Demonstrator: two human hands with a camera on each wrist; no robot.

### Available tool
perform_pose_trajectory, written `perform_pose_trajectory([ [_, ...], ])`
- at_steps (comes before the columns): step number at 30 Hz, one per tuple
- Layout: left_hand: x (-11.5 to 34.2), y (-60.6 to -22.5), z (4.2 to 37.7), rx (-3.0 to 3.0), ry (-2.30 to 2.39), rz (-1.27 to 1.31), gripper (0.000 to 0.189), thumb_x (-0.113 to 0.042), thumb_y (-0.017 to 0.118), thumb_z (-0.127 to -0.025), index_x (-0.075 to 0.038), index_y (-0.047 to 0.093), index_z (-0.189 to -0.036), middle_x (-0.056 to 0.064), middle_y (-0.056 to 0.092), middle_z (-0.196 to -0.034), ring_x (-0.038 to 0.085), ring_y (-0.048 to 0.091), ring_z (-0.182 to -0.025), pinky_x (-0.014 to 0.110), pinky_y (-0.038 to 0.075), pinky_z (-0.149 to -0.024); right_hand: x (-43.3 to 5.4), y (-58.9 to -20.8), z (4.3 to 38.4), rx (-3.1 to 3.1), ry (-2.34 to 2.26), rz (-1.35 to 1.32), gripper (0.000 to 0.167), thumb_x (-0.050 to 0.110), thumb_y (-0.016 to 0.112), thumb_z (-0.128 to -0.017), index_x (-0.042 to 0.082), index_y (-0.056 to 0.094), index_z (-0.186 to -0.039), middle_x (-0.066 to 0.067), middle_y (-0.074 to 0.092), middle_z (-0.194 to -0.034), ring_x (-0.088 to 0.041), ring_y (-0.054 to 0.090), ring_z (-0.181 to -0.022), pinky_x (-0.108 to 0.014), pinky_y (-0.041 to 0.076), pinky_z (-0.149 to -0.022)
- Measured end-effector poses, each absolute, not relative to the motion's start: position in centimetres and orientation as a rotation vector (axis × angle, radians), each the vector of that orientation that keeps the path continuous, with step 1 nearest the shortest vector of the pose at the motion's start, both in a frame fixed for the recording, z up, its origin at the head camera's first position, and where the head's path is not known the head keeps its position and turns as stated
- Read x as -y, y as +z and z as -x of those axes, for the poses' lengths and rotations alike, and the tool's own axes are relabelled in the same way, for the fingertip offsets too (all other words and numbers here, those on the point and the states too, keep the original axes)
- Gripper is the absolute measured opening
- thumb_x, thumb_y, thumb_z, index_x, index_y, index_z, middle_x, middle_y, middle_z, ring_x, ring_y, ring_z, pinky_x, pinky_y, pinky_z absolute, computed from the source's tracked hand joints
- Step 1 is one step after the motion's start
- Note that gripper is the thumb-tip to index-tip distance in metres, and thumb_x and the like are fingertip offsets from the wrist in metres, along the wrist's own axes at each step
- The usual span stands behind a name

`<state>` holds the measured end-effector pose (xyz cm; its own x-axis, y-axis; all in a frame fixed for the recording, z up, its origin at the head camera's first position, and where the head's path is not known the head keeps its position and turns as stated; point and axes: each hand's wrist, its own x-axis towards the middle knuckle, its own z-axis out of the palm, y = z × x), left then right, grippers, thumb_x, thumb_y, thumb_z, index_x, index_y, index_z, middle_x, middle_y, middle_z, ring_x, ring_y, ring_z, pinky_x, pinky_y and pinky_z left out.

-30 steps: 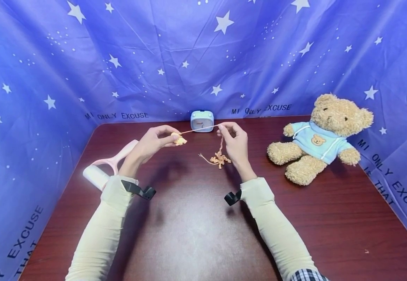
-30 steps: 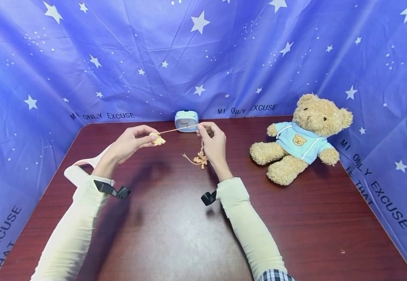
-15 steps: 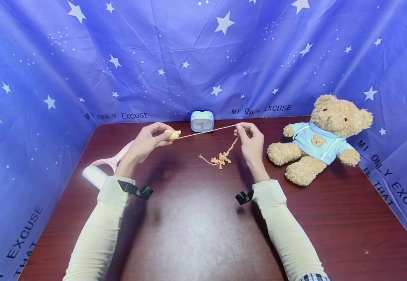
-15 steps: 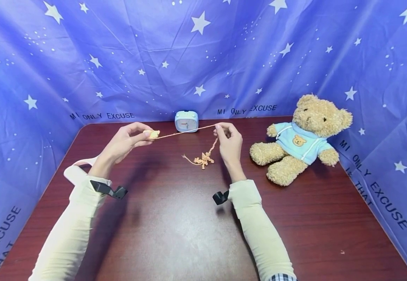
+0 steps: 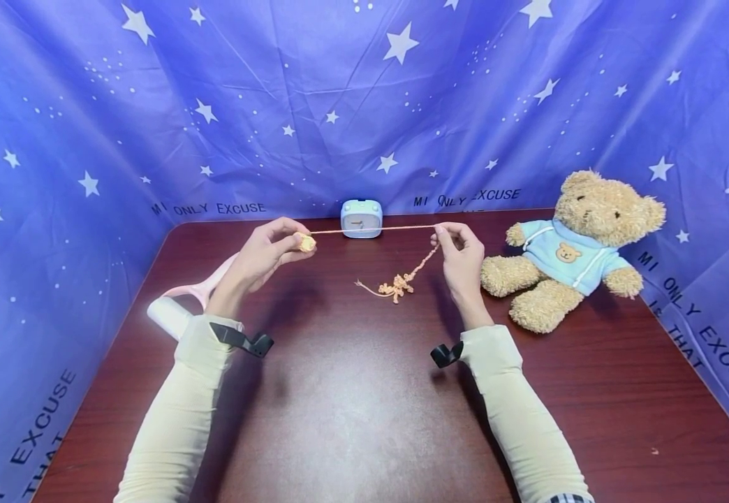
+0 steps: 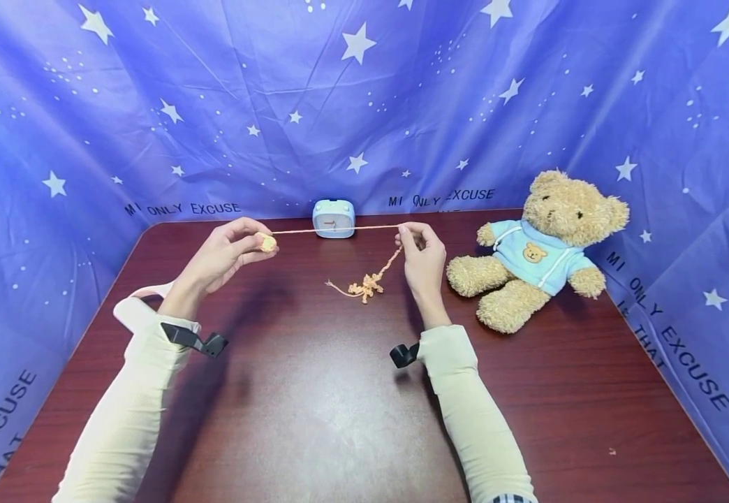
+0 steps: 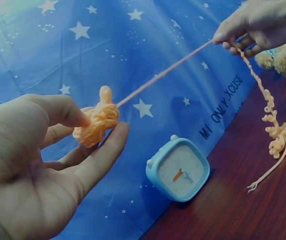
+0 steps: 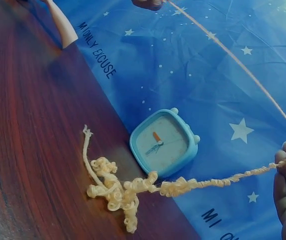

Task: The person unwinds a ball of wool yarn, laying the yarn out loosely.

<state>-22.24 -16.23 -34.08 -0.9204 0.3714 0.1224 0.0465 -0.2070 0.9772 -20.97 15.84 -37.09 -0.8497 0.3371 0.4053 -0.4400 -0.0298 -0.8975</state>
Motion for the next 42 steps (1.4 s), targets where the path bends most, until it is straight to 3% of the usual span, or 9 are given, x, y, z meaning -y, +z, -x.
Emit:
perform_pose_trajectory([
  [6, 16.5, -33.8, 22.1, -1.910, 2.198, -0.462, 0.020, 0.006, 0.052, -0.093, 0.011, 0.053, -0.112, 0.009, 0.059, -0.095, 0.016, 0.068, -0.085, 0.032, 0.057, -0.083, -16.3, -36.8, 21.0, 1.683, 1.951, -0.094, 0.011, -0.002, 0.062, -0.089, -0.011, 0.064, -0.094, -0.013, 0.066, -0.074, -0.017, 0.063, -0.067, -0.022, 0.054, -0.068],
  [15, 17.0, -33.8, 22.1, -1.924, 2.240, -0.382, 0.027, 0.009, 0.055, -0.090, 0.010, 0.047, -0.116, 0.007, 0.060, -0.094, 0.016, 0.068, -0.083, 0.034, 0.057, -0.084, -17.2, -36.4, 20.9, 1.645, 1.922, -0.053, 0.009, -0.002, 0.063, -0.089, -0.010, 0.064, -0.092, -0.011, 0.066, -0.071, -0.016, 0.062, -0.065, -0.022, 0.053, -0.066],
  [24, 17.4, -33.8, 22.2, -1.955, 2.381, -0.254, 0.024, 0.006, 0.060, -0.089, 0.002, 0.048, -0.109, 0.004, 0.067, -0.091, 0.013, 0.068, -0.080, 0.028, 0.057, -0.080, -18.6, -37.4, 21.7, 1.619, 1.906, -0.022, 0.011, 0.001, 0.064, -0.089, -0.009, 0.065, -0.093, -0.005, 0.065, -0.071, -0.015, 0.062, -0.065, -0.024, 0.053, -0.068],
  [34, 17.4, -33.7, 22.7, -2.072, 2.499, -0.033, 0.011, 0.007, 0.060, -0.089, 0.001, 0.055, -0.097, 0.004, 0.064, -0.088, 0.009, 0.067, -0.080, 0.025, 0.056, -0.083, -18.8, -36.5, 20.7, 1.623, 1.893, -0.004, 0.007, -0.002, 0.063, -0.088, -0.007, 0.065, -0.092, -0.007, 0.066, -0.071, -0.014, 0.062, -0.064, -0.021, 0.053, -0.067],
  [42, 17.7, -33.8, 22.9, -2.240, 2.435, 0.177, 0.013, -0.001, 0.065, -0.088, -0.001, 0.059, -0.099, -0.003, 0.064, -0.080, 0.005, 0.066, -0.072, 0.015, 0.056, -0.070, -19.1, -36.4, 20.7, 1.613, 1.871, 0.000, 0.012, -0.002, 0.062, -0.089, -0.012, 0.063, -0.095, -0.007, 0.065, -0.071, -0.012, 0.062, -0.064, -0.022, 0.053, -0.067],
])
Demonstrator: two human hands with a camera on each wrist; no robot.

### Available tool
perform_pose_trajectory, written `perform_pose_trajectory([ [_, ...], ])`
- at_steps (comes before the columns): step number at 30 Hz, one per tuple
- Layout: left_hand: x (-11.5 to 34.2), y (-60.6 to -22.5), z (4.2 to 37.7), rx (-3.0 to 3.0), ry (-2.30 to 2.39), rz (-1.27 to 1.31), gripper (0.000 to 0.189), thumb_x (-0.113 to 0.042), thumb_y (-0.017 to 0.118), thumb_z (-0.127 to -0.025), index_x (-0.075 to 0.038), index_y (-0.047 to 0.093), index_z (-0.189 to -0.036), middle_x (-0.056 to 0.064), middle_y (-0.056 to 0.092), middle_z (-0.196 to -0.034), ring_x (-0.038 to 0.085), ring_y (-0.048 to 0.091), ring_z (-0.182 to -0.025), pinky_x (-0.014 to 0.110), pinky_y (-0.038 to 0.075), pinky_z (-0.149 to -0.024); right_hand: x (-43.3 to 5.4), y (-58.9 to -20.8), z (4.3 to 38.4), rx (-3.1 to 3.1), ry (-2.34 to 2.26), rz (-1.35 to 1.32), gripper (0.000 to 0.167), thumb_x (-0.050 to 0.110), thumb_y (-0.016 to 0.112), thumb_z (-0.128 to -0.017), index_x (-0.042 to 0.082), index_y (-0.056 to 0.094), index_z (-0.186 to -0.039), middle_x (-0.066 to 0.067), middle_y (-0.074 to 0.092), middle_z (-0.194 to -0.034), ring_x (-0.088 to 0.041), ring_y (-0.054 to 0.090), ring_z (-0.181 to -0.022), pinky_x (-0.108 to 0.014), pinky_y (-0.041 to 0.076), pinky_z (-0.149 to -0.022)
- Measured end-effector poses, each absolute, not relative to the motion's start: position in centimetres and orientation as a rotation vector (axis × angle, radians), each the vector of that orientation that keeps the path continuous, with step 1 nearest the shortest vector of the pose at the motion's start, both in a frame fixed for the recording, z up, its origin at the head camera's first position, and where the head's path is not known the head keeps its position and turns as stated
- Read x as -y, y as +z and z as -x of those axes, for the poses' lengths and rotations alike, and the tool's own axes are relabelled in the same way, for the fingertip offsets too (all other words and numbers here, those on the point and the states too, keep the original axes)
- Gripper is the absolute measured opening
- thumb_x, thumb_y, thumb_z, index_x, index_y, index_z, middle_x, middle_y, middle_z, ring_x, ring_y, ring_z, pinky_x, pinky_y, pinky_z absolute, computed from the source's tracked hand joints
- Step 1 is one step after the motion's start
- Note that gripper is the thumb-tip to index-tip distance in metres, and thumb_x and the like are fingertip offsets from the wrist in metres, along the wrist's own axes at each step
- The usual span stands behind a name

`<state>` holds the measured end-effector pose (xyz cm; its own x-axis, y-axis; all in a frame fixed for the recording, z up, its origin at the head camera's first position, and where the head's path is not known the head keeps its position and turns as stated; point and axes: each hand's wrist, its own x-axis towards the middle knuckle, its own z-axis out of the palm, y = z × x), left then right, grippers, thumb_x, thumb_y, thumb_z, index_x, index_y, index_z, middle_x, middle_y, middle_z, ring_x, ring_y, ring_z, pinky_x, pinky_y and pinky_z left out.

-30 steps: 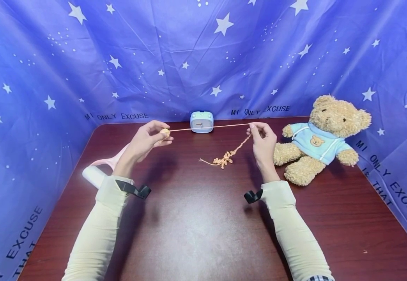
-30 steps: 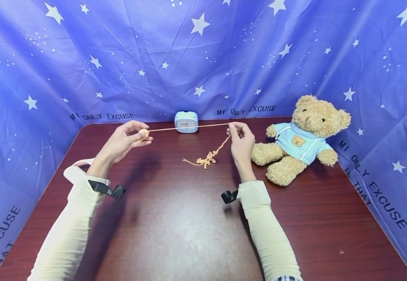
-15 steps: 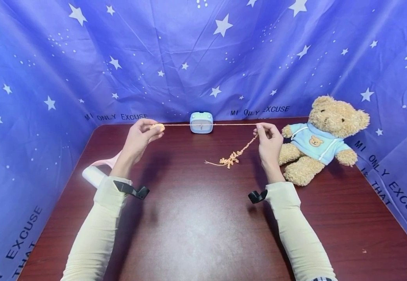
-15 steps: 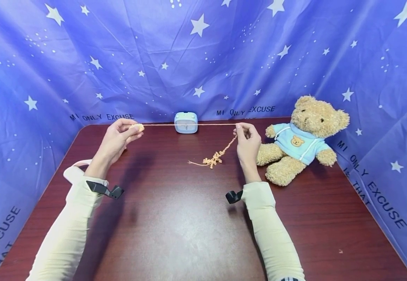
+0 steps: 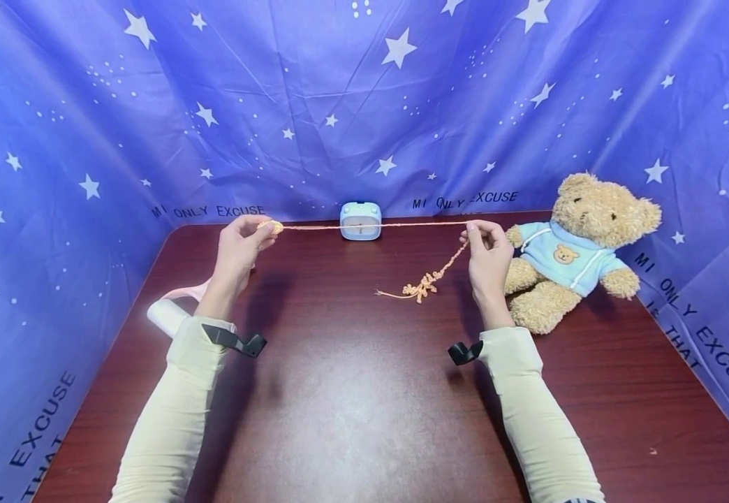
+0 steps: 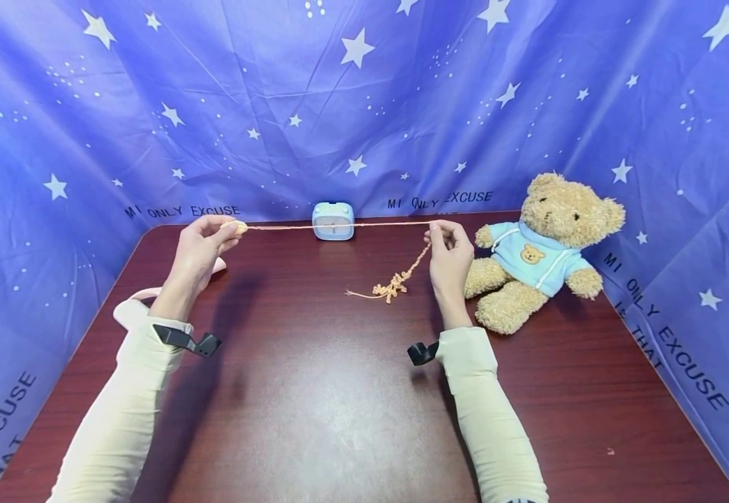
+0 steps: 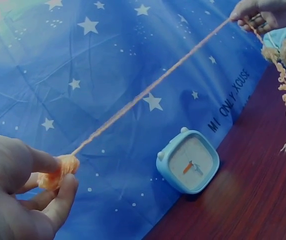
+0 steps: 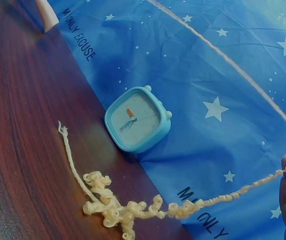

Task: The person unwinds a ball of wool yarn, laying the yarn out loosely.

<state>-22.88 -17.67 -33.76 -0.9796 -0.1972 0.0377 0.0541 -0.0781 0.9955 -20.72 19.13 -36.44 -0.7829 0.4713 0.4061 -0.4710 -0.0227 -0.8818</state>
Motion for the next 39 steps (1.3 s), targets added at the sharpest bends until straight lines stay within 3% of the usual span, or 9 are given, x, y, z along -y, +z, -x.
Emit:
perform_pose_trajectory([
  [7, 17.8, -33.6, 22.9, 1.935, -2.212, -0.246, 0.019, -0.001, 0.069, -0.085, -0.006, 0.054, -0.098, -0.002, 0.063, -0.082, 0.005, 0.068, -0.073, 0.017, 0.056, -0.077, -19.8, -38.2, 21.9, 1.690, 1.866, 0.009, 0.021, 0.005, 0.062, -0.091, -0.014, 0.061, -0.101, -0.004, 0.064, -0.075, -0.011, 0.062, -0.067, -0.022, 0.053, -0.069],
  [12, 18.0, -33.4, 22.9, 2.129, -2.059, -0.263, 0.023, -0.011, 0.074, -0.083, -0.011, 0.061, -0.102, -0.008, 0.061, -0.086, 0.003, 0.060, -0.080, 0.015, 0.048, -0.070, -19.7, -39.0, 21.9, 1.913, 1.762, 0.018, 0.022, 0.013, 0.064, -0.091, -0.008, 0.065, -0.100, 0.004, 0.063, -0.074, -0.010, 0.062, -0.065, -0.017, 0.048, -0.060],
  [15, 17.9, -33.4, 22.9, 2.198, -2.010, -0.197, 0.027, -0.010, 0.073, -0.084, -0.008, 0.062, -0.108, -0.008, 0.061, -0.088, 0.005, 0.057, -0.082, 0.016, 0.048, -0.071, -19.6, -39.7, 21.8, 2.098, 1.675, 0.002, 0.020, 0.016, 0.065, -0.091, -0.002, 0.067, -0.099, 0.011, 0.062, -0.072, -0.008, 0.059, -0.062, -0.015, 0.044, -0.057],
  [21, 17.6, -33.6, 22.8, 2.139, -2.155, 0.066, 0.027, 0.003, 0.066, -0.085, 0.003, 0.061, -0.112, -0.005, 0.066, -0.089, 0.005, 0.064, -0.081, 0.018, 0.054, -0.081, -19.1, -41.7, 22.0, 2.353, 1.568, -0.112, 0.011, 0.014, 0.064, -0.091, 0.004, 0.068, -0.095, -0.008, 0.066, -0.076, -0.024, 0.061, -0.069, -0.016, 0.042, -0.059],
  [24, 17.4, -33.7, 22.6, 2.088, -2.268, 0.176, 0.027, 0.007, 0.064, -0.086, 0.006, 0.060, -0.113, 0.000, 0.066, -0.093, 0.007, 0.066, -0.082, 0.022, 0.055, -0.082, -18.7, -42.5, 22.0, 2.457, 1.495, -0.134, 0.012, 0.016, 0.065, -0.091, 0.006, 0.068, -0.096, -0.014, 0.069, -0.082, -0.022, 0.062, -0.070, -0.016, 0.043, -0.060],
  [31, 16.9, -33.9, 22.2, 2.022, -2.391, 0.302, 0.023, 0.010, 0.061, -0.087, 0.004, 0.058, -0.108, 0.005, 0.064, -0.093, 0.011, 0.068, -0.083, 0.028, 0.056, -0.082, -18.0, -43.7, 21.7, 2.622, 1.388, -0.165, 0.013, 0.016, 0.065, -0.091, 0.007, 0.069, -0.099, -0.012, 0.070, -0.088, -0.006, 0.056, -0.070, -0.018, 0.043, -0.064],
  [36, 16.7, -33.9, 22.2, 2.036, -2.387, 0.321, 0.023, 0.010, 0.061, -0.086, 0.010, 0.055, -0.109, 0.004, 0.066, -0.090, 0.010, 0.068, -0.081, 0.027, 0.056, -0.082, -17.8, -43.7, 21.7, 2.644, 1.361, -0.185, 0.013, 0.013, 0.065, -0.090, 0.006, 0.069, -0.101, -0.011, 0.071, -0.092, -0.008, 0.059, -0.075, -0.020, 0.045, -0.069],
  [39, 16.6, -33.8, 22.2, 2.046, -2.389, 0.333, 0.021, 0.009, 0.062, -0.086, 0.008, 0.056, -0.107, 0.005, 0.066, -0.091, 0.011, 0.069, -0.082, 0.028, 0.056, -0.082, -17.7, -43.6, 21.7, 2.634, 1.352, -0.194, 0.013, 0.011, 0.065, -0.090, 0.006, 0.069, -0.102, -0.011, 0.071, -0.093, -0.010, 0.060, -0.076, -0.021, 0.045, -0.070],
])
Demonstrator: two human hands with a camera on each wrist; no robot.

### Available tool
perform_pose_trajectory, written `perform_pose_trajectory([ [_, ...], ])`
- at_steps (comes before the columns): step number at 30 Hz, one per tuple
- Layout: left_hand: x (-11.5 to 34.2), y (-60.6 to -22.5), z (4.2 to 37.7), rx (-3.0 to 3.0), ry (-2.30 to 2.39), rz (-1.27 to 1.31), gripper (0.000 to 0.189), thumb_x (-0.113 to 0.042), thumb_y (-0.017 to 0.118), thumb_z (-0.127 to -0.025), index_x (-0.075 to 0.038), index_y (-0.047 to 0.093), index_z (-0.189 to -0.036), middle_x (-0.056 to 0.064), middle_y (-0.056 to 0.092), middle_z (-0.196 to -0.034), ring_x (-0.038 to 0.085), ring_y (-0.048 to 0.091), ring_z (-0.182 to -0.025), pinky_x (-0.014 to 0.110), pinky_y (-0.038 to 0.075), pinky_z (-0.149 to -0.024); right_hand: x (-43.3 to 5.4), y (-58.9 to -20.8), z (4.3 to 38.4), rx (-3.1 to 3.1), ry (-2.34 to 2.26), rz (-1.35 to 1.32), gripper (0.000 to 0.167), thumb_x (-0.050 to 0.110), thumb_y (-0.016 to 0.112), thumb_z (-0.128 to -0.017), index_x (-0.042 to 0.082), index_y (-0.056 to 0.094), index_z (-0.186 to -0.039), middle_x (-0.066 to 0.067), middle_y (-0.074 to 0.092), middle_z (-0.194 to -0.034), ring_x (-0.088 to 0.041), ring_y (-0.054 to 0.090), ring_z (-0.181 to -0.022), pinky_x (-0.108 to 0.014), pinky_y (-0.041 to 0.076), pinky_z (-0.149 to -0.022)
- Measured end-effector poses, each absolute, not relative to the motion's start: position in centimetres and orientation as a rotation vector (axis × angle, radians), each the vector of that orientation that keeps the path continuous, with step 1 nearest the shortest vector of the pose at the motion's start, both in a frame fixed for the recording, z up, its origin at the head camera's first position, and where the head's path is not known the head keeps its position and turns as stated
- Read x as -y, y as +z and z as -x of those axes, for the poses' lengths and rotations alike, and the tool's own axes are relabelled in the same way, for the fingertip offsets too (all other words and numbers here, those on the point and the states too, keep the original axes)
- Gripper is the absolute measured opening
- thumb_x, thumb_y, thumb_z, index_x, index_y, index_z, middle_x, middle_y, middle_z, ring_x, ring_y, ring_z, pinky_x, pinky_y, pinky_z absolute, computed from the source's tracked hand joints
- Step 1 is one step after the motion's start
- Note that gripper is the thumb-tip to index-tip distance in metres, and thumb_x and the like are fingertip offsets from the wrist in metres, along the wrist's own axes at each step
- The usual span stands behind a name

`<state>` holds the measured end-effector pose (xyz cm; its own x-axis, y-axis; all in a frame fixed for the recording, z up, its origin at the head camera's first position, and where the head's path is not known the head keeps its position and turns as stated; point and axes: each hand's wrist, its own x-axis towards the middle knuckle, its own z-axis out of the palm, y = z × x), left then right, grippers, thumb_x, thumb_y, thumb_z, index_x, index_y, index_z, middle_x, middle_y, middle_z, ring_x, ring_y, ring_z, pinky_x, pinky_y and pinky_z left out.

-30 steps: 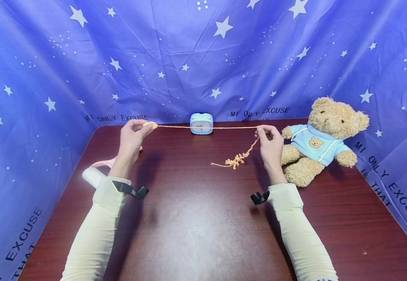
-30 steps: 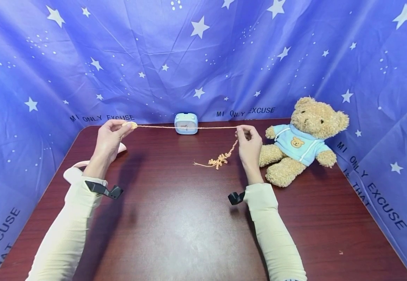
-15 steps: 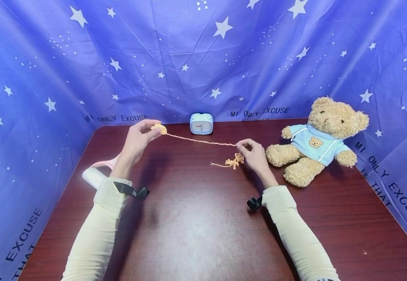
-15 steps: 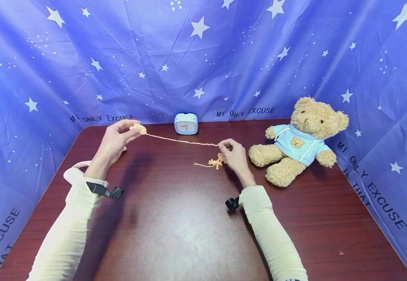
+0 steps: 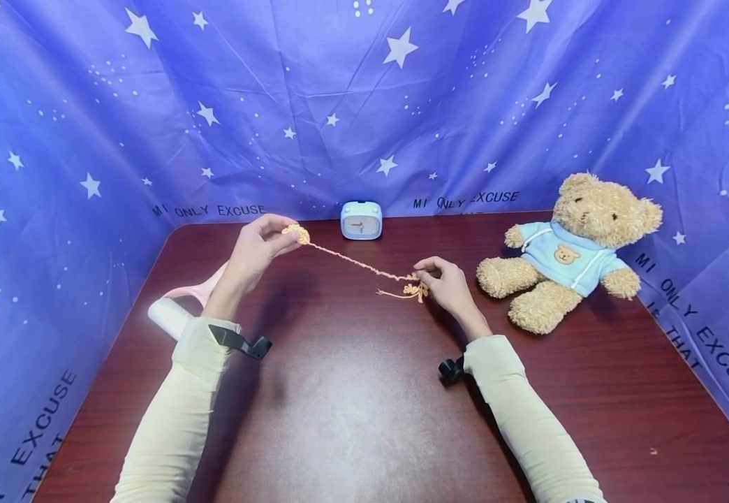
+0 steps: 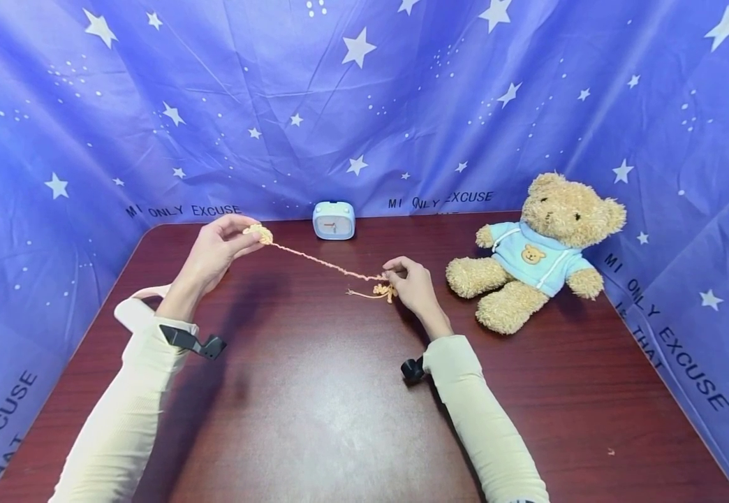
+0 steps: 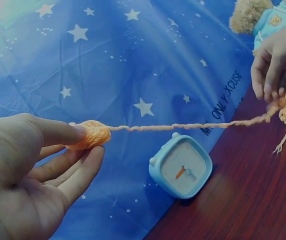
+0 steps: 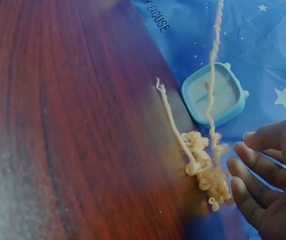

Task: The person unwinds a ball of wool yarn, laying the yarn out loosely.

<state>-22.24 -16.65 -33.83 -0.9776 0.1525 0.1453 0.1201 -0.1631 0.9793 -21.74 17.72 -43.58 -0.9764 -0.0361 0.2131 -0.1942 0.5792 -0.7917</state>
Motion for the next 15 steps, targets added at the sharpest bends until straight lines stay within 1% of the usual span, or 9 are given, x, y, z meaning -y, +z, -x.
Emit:
perform_pose_trajectory([
  [3, 16.5, -33.7, 22.2, -2.012, 2.349, -0.338, 0.020, 0.009, 0.063, -0.086, 0.005, 0.057, -0.104, 0.005, 0.066, -0.091, 0.011, 0.069, -0.082, 0.027, 0.056, -0.082, -17.5, -43.2, 21.7, 2.620, 1.356, -0.191, 0.013, 0.011, 0.065, -0.090, 0.006, 0.069, -0.102, -0.011, 0.071, -0.093, -0.012, 0.060, -0.076, -0.023, 0.046, -0.072],
  [7, 16.4, -33.7, 22.2, -2.024, 2.327, -0.356, 0.019, 0.009, 0.063, -0.086, 0.004, 0.057, -0.103, 0.004, 0.066, -0.090, 0.011, 0.068, -0.082, 0.026, 0.056, -0.081, -16.9, -42.6, 21.8, 2.583, 1.357, -0.196, 0.013, 0.011, 0.065, -0.089, 0.008, 0.069, -0.101, -0.011, 0.071, -0.094, -0.018, 0.061, -0.081, -0.031, 0.046, -0.078],
  [9, 16.3, -33.7, 22.3, -2.034, 2.317, -0.363, 0.019, 0.008, 0.063, -0.086, 0.004, 0.058, -0.103, 0.004, 0.066, -0.090, 0.011, 0.068, -0.082, 0.026, 0.057, -0.081, -16.3, -42.2, 21.8, 2.558, 1.375, -0.212, 0.013, 0.011, 0.065, -0.089, 0.009, 0.069, -0.101, -0.010, 0.071, -0.095, -0.019, 0.060, -0.082, -0.033, 0.046, -0.079],
  [10, 16.3, -33.7, 22.3, -2.041, 2.311, -0.365, 0.019, 0.008, 0.063, -0.086, 0.004, 0.058, -0.103, 0.004, 0.066, -0.090, 0.010, 0.068, -0.082, 0.026, 0.057, -0.080, -16.0, -42.0, 21.8, 2.548, 1.388, -0.225, 0.013, 0.011, 0.065, -0.089, 0.009, 0.069, -0.101, -0.010, 0.071, -0.095, -0.019, 0.061, -0.082, -0.032, 0.047, -0.079],
  [15, 16.0, -33.7, 22.2, -2.069, 2.281, -0.369, 0.019, 0.006, 0.065, -0.086, 0.004, 0.058, -0.103, 0.003, 0.067, -0.089, 0.011, 0.068, -0.082, 0.028, 0.056, -0.082, -13.9, -40.9, 21.7, 2.502, 1.468, -0.299, 0.014, 0.012, 0.066, -0.089, 0.008, 0.069, -0.103, -0.010, 0.071, -0.097, -0.016, 0.062, -0.079, -0.023, 0.047, -0.072],
])
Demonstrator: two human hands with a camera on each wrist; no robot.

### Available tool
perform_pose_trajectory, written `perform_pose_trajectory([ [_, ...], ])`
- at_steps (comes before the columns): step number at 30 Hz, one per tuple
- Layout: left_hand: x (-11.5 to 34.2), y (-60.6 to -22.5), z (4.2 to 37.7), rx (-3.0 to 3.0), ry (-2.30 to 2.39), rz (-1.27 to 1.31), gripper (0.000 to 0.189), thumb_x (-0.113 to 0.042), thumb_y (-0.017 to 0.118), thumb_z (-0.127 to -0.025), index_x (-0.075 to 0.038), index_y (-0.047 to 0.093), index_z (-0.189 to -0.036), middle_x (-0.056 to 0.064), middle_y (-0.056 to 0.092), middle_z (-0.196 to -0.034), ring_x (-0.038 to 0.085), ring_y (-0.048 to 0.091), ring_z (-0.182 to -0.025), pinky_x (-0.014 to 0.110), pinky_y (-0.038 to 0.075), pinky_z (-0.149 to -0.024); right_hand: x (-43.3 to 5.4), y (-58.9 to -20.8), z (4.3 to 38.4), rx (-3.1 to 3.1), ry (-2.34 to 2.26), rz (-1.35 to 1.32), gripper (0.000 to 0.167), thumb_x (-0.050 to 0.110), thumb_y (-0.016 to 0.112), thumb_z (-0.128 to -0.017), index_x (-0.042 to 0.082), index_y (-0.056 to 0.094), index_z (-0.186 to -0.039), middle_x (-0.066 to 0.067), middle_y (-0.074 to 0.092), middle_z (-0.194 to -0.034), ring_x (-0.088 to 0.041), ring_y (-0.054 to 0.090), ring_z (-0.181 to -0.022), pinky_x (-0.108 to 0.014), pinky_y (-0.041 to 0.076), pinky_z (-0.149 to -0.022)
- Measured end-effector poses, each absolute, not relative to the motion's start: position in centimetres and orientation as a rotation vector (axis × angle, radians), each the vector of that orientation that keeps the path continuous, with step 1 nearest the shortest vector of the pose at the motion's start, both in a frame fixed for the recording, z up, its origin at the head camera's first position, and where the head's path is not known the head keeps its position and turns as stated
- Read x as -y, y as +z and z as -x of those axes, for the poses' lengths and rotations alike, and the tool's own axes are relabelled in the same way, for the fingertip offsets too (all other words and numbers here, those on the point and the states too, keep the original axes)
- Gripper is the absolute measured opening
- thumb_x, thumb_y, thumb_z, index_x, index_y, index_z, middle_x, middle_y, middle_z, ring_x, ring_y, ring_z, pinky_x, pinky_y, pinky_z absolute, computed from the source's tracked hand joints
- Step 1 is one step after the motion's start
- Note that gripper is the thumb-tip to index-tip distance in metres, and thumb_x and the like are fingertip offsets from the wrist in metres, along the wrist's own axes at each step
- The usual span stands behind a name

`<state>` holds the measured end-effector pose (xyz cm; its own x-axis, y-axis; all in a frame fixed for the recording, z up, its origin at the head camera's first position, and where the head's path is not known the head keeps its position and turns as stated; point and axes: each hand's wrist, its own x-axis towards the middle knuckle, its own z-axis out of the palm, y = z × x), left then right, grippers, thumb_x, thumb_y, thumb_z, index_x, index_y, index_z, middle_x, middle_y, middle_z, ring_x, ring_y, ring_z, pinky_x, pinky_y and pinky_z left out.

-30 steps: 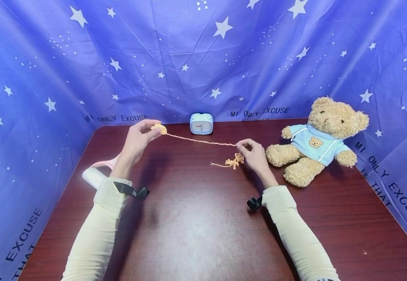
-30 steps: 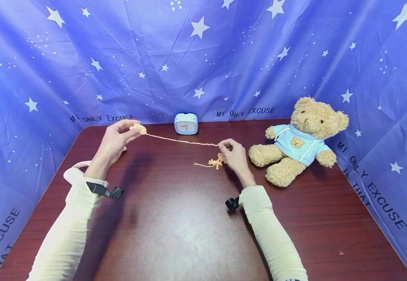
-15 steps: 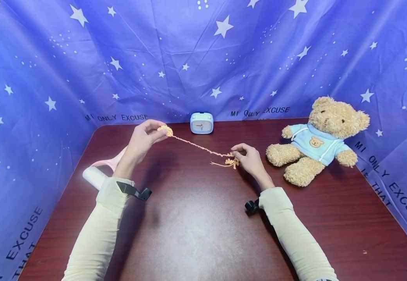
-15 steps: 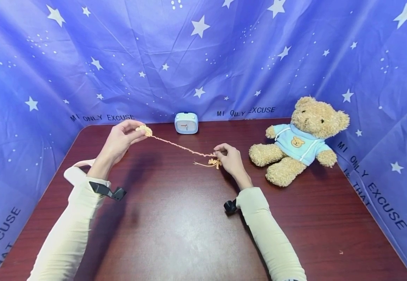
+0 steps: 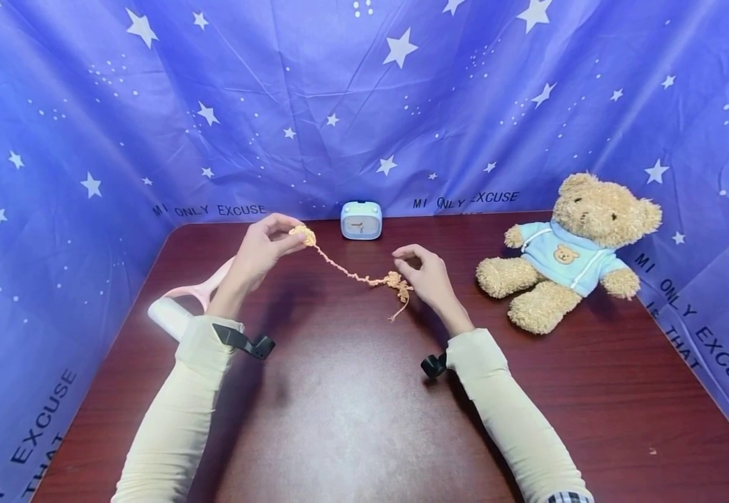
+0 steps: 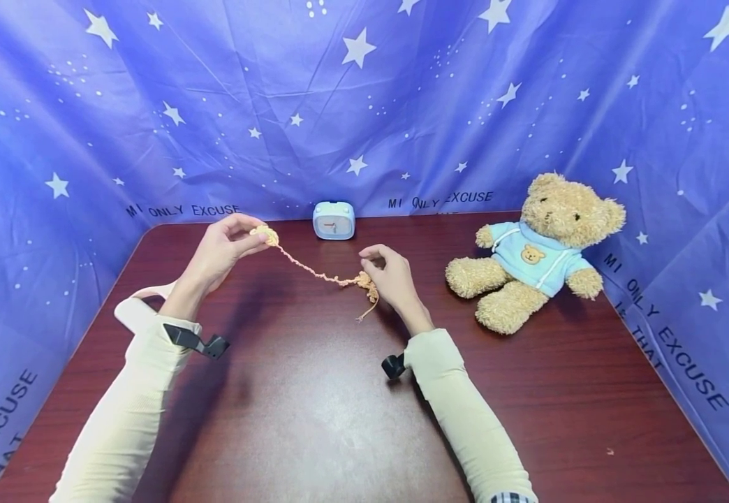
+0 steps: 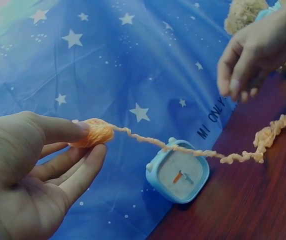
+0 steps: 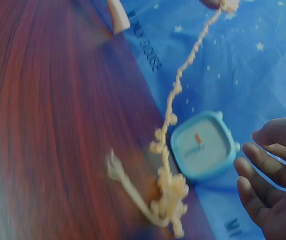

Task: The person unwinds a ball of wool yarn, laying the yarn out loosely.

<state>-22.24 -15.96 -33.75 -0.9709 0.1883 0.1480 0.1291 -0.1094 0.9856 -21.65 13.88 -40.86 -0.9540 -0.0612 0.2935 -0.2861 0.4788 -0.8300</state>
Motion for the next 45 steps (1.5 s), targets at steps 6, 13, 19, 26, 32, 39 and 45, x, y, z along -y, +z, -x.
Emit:
perform_pose_trajectory([
  [6, 15.7, -33.7, 22.3, -2.121, 2.243, -0.375, 0.020, 0.002, 0.067, -0.086, 0.003, 0.058, -0.104, 0.003, 0.067, -0.090, 0.011, 0.069, -0.082, 0.029, 0.056, -0.083, -11.0, -40.2, 21.7, 2.488, 1.520, -0.401, 0.019, 0.014, 0.067, -0.089, 0.006, 0.067, -0.107, -0.009, 0.071, -0.098, -0.016, 0.061, -0.081, -0.026, 0.049, -0.074],
  [13, 15.5, -33.7, 22.4, -2.141, 2.208, -0.376, 0.019, 0.001, 0.068, -0.085, 0.001, 0.059, -0.102, 0.002, 0.068, -0.090, 0.010, 0.068, -0.082, 0.031, 0.056, -0.085, -7.5, -39.9, 21.3, 2.528, 1.573, -0.564, 0.027, 0.016, 0.068, -0.089, 0.008, 0.065, -0.115, -0.009, 0.069, -0.110, -0.019, 0.066, -0.093, -0.031, 0.053, -0.085],
  [19, 15.4, -33.7, 22.4, -2.185, 2.157, -0.370, 0.022, -0.001, 0.068, -0.086, 0.003, 0.058, -0.106, 0.000, 0.066, -0.091, 0.009, 0.067, -0.082, 0.033, 0.055, -0.086, -5.4, -39.7, 20.7, 2.537, 1.629, -0.645, 0.025, 0.021, 0.066, -0.091, 0.007, 0.066, -0.111, -0.005, 0.070, -0.101, -0.017, 0.066, -0.095, -0.033, 0.052, -0.090],
  [26, 15.4, -33.7, 22.2, -2.006, 2.258, -0.412, 0.016, 0.007, 0.063, -0.086, 0.002, 0.057, -0.100, 0.007, 0.066, -0.091, 0.014, 0.068, -0.084, 0.036, 0.055, -0.087, -5.1, -39.3, 20.3, 2.402, 1.806, -0.627, 0.017, 0.020, 0.065, -0.092, 0.005, 0.067, -0.100, -0.014, 0.070, -0.089, -0.029, 0.067, -0.081, -0.030, 0.053, -0.065],
  [32, 15.5, -33.8, 22.0, -1.922, 2.245, -0.450, 0.016, 0.011, 0.059, -0.087, 0.002, 0.055, -0.101, 0.009, 0.063, -0.092, 0.016, 0.068, -0.083, 0.035, 0.057, -0.082, -6.3, -38.8, 20.6, 2.232, 2.003, -0.467, 0.019, 0.020, 0.064, -0.093, 0.003, 0.066, -0.099, -0.023, 0.066, -0.083, -0.020, 0.055, -0.054, -0.025, 0.044, -0.039],
  [39, 15.8, -34.4, 22.1, -2.114, 1.980, -0.515, 0.022, 0.005, 0.064, -0.086, 0.005, 0.057, -0.107, 0.000, 0.068, -0.087, 0.010, 0.067, -0.082, 0.027, 0.057, -0.082, -8.0, -36.5, 19.8, 2.058, 2.010, -0.389, 0.017, 0.006, 0.061, -0.093, -0.010, 0.062, -0.100, -0.035, 0.061, -0.086, -0.007, 0.059, -0.061, -0.040, 0.055, -0.055],
  [45, 15.8, -34.6, 22.2, -2.090, 1.920, -0.548, 0.027, 0.004, 0.062, -0.088, 0.009, 0.053, -0.113, 0.000, 0.067, -0.089, 0.010, 0.066, -0.083, 0.028, 0.057, -0.081, -9.2, -35.1, 19.3, 1.938, 1.984, -0.335, 0.016, -0.001, 0.059, -0.092, -0.015, 0.060, -0.100, -0.035, 0.060, -0.086, -0.017, 0.064, -0.067, -0.026, 0.056, -0.066],
])
